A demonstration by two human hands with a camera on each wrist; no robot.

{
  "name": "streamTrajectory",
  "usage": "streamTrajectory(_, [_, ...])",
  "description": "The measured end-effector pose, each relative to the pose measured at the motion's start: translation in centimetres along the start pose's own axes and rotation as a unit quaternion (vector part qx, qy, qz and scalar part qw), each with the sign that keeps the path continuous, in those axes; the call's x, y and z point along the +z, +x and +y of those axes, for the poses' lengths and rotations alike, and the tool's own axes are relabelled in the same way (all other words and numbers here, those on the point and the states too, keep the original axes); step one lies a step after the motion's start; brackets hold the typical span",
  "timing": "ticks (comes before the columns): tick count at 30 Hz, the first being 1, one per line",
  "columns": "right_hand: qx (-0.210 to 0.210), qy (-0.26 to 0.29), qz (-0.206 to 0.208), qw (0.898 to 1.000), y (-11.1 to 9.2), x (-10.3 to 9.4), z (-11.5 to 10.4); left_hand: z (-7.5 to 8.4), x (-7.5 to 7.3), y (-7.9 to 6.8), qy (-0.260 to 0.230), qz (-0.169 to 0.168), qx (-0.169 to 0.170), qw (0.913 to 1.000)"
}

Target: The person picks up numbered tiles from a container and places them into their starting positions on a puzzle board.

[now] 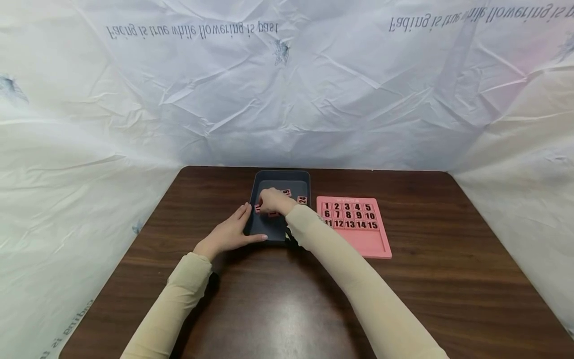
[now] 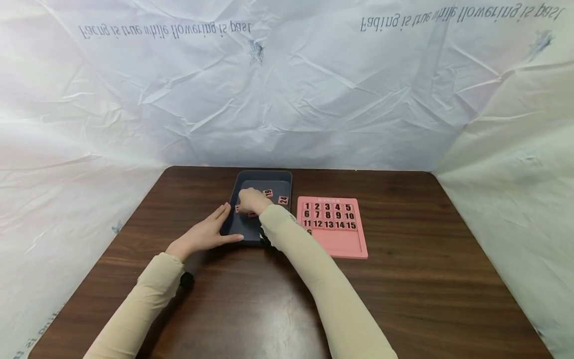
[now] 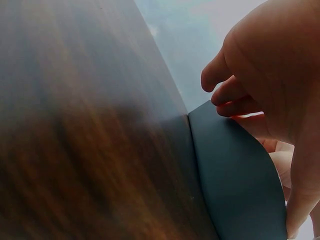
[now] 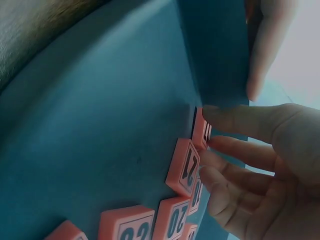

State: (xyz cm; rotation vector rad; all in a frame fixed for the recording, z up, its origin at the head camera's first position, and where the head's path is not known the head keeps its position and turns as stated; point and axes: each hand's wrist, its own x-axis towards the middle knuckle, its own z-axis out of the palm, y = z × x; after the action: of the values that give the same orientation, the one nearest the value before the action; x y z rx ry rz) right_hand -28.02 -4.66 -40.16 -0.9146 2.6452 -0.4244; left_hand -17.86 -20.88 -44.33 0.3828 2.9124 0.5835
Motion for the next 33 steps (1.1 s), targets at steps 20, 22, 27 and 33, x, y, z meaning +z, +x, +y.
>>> streamTrajectory(20, [-0.027, -0.085, -0.018, 0.996, 0.5, 1.2, -1.3, 0.3, -0.1, -0.1, -0.012, -0.006, 0.001, 0.9999])
streamTrajectory(22, [-0.029, -0.082, -0.019, 0.996, 0.5, 1.2, -1.1, 0.3, -0.1, -0.1, -0.012, -0.007, -0.002, 0.9999])
streamTrajectory(27, [-0.032, -0.051, -0.007, 0.998, 0.1, 0.5, -0.2, 0.3, 0.0, -0.1, -0.011, -0.002, -0.009, 0.9999])
streamTrajectory(33, [-0.044, -0.007, 0.026, 0.999, -1.2, -1.5, 1.1, 0.2, 0.0, -0.2, -0.012, -0.003, -0.015, 0.9998])
